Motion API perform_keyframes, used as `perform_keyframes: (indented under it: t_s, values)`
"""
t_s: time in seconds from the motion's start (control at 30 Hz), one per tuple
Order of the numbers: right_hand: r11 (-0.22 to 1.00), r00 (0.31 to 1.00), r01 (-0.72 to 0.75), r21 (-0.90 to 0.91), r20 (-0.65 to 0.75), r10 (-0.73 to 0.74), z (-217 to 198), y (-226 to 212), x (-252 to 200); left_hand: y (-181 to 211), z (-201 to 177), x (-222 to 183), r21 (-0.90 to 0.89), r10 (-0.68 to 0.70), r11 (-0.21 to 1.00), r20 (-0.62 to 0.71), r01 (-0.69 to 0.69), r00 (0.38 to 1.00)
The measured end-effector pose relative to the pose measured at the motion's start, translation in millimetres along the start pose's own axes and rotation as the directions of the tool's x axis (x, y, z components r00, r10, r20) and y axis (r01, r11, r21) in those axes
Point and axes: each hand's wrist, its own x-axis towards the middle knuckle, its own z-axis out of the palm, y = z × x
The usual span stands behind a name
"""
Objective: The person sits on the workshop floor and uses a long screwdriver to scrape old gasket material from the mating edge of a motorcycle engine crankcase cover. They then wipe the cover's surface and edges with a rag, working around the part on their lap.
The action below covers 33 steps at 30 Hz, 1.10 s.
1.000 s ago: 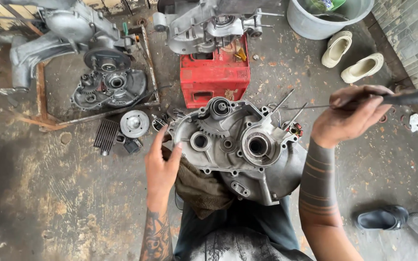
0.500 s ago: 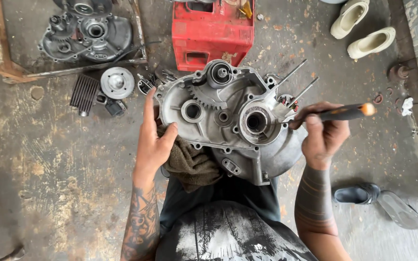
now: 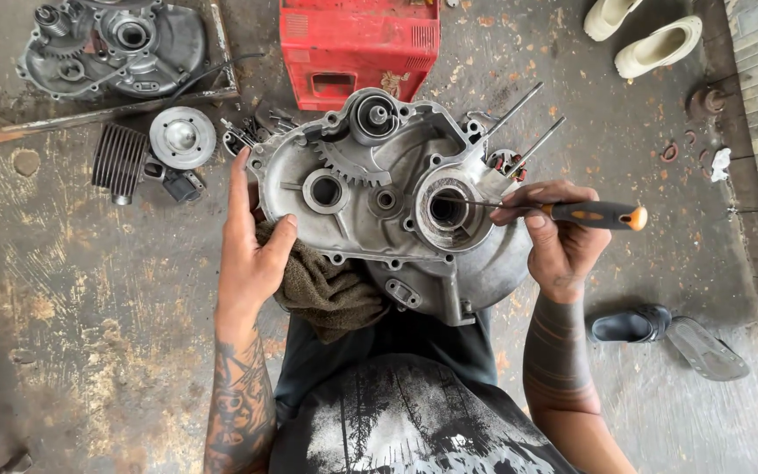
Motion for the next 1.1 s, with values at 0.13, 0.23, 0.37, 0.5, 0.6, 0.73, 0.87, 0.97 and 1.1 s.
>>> perform_keyframes:
  t_s: [0.13,0.23,0.37,0.5,0.6,0.73,0.87,0.97,1.1]
  values:
    - [0.996,0.997,0.065,-0.068,0.042,-0.062,-7,-2,3,-4,0,-1,0.000,-0.006,1.000,0.008,0.006,1.000]
    - [0.992,0.996,0.057,-0.113,0.070,-0.049,-14,-7,3,-5,1,-2,-0.021,-0.001,1.000,0.007,0.001,1.000]
    - [0.985,0.992,0.042,-0.165,0.128,-0.021,-13,-17,4,-10,-2,-2,-0.031,-0.004,1.000,0.006,0.004,1.000]
    - [0.997,0.988,0.001,-0.072,0.156,0.010,8,-22,4,-10,-3,-2,-0.035,0.014,0.999,0.011,-0.013,1.000]
    - [0.999,0.991,0.021,-0.047,0.130,-0.015,18,-25,7,-13,-3,-2,-0.043,0.022,0.999,0.015,-0.021,1.000]
    - [0.992,0.995,0.050,-0.116,0.096,-0.039,0,-16,7,-15,-3,-4,-0.032,0.027,0.999,0.009,-0.027,1.000]
    - [0.977,0.978,-0.210,-0.034,0.003,0.211,-4,-33,4,-18,-8,-3,-0.065,0.066,0.996,0.023,-0.064,0.998]
    - [0.984,0.996,-0.062,0.165,-0.046,0.070,-2,-29,10,-19,-8,-3,-0.060,0.073,0.996,0.024,-0.072,0.997]
    - [0.993,0.999,-0.014,0.115,0.036,0.010,32,-30,19,-22,-5,-1,-0.089,0.077,0.993,0.018,-0.075,0.997]
